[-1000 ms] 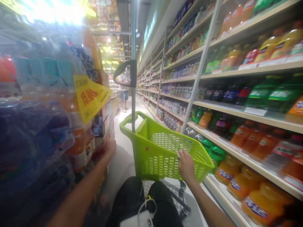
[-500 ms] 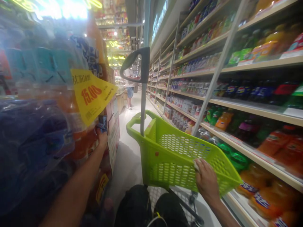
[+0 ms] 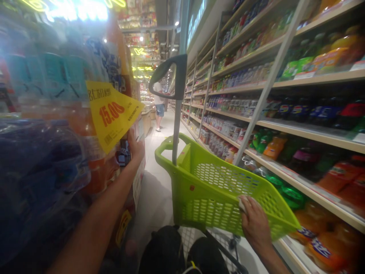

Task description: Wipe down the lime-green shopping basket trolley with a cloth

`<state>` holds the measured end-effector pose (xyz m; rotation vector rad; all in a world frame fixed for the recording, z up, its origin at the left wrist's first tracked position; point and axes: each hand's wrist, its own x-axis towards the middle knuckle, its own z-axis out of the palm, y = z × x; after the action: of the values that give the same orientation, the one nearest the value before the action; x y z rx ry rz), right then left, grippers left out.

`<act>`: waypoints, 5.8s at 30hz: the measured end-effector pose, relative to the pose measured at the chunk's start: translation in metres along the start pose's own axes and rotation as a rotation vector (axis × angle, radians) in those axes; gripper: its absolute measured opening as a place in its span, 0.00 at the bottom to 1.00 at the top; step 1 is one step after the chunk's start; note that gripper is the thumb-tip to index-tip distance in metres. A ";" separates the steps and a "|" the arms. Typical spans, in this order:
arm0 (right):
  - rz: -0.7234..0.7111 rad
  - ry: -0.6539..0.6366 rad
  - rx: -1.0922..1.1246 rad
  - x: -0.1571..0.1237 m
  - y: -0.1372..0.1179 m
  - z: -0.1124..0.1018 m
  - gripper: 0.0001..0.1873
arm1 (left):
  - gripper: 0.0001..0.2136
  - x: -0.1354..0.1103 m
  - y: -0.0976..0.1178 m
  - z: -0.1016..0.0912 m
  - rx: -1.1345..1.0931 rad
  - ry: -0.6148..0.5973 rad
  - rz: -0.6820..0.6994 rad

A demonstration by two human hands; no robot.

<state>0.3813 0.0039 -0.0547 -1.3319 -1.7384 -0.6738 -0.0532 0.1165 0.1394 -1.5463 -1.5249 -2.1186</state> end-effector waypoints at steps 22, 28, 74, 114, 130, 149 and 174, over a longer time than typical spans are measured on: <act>0.064 -0.089 0.178 0.030 -0.043 0.016 0.22 | 0.22 -0.162 0.083 0.038 0.661 -0.951 0.667; 0.144 -0.064 0.117 0.013 -0.021 0.008 0.19 | 0.22 -0.166 0.083 0.031 0.667 -0.915 0.654; -0.072 0.003 0.633 0.135 -0.194 -0.006 0.22 | 0.22 -0.139 0.085 -0.021 0.534 -0.562 0.228; -0.771 -0.185 0.042 0.173 -0.180 0.002 0.22 | 0.21 -0.124 0.077 -0.050 0.702 -0.822 0.486; -0.732 -0.159 0.038 0.201 -0.189 -0.013 0.24 | 0.19 -0.121 0.083 -0.053 0.699 -0.878 0.443; -0.664 -0.229 0.070 0.191 -0.194 -0.013 0.23 | 0.21 -0.125 0.075 -0.051 0.686 -0.841 0.466; -0.518 -0.157 0.156 0.168 -0.189 0.001 0.23 | 0.20 -0.125 0.069 -0.050 0.663 -0.759 0.391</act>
<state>0.1842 0.0344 0.1005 -0.8463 -2.2444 -0.7077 0.0143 -0.0098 0.0893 -2.1905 -1.6472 -0.7031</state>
